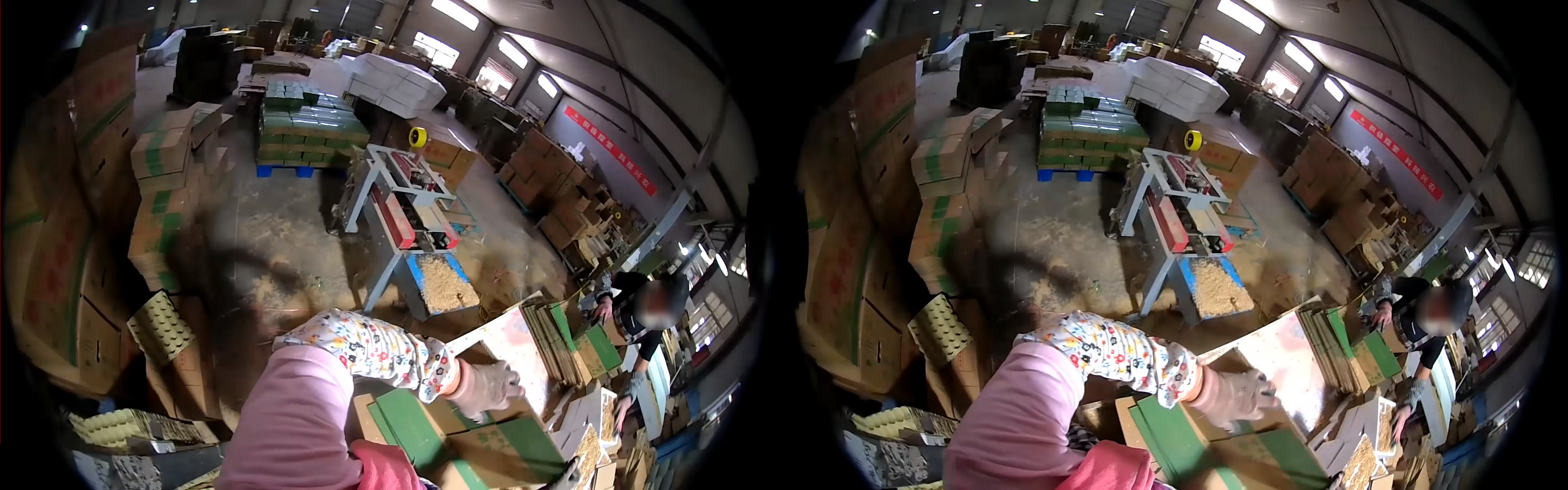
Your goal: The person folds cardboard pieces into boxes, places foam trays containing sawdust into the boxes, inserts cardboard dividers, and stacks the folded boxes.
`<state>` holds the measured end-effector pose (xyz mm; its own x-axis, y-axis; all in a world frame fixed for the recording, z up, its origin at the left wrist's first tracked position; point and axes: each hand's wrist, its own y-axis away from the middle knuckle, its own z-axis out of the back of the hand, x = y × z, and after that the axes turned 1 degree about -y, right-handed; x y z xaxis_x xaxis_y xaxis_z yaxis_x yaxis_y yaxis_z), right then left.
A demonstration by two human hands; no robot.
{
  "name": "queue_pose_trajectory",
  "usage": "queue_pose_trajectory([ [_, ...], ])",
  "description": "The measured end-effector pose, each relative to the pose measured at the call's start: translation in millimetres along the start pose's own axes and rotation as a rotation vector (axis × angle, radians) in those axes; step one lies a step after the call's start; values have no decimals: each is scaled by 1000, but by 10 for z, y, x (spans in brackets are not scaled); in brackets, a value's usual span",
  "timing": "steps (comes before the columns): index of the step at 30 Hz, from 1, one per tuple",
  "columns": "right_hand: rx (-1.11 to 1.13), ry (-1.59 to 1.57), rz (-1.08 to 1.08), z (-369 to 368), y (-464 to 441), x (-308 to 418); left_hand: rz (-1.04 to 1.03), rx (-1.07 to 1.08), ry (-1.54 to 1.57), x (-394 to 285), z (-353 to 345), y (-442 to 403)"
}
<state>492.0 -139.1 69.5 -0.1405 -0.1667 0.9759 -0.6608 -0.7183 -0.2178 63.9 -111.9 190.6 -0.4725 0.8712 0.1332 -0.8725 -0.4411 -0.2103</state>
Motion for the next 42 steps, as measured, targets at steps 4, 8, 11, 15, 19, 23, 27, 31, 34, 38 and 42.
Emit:
queue_pose_trajectory([
  [4, 2, -70, -67, 257, -132, -214, -17, -512, 535, 267, -226, -312],
  [8, 149, -189, -126, 212, 274, 37, 87, 238, 669, 503, -11, -477],
  [11, 105, -291, -34, 11, 608, 534, -24, 202, 540, 733, -181, -726],
  [15, 261, 211, 473, 139, 780, 525, 127, 508, 643, 778, 5, -919],
  [19, 323, -16, -68, 196, 870, 1070, 153, 247, 161, 553, 150, -860],
  [23, 134, 363, 112, 273, 506, 947, -73, -293, -658, 531, -184, -767],
  [27, 37, 449, 91, 532, 105, 552, 80, -497, 113, 96, -389, -311],
  [31, 223, 84, 119, 289, -257, 269, 152, -471, -56, 56, -386, -120],
  [34, 305, -43, -160, 132, -278, 867, 88, -561, -38, 226, -65, -304],
  [38, 744, 55, 23, 270, -396, 1591, 399, -684, 1204, 489, -282, -712],
  [42, 1082, -301, -644, 503, -228, 1952, 197, -370, 2148, 621, -1904, -832],
])
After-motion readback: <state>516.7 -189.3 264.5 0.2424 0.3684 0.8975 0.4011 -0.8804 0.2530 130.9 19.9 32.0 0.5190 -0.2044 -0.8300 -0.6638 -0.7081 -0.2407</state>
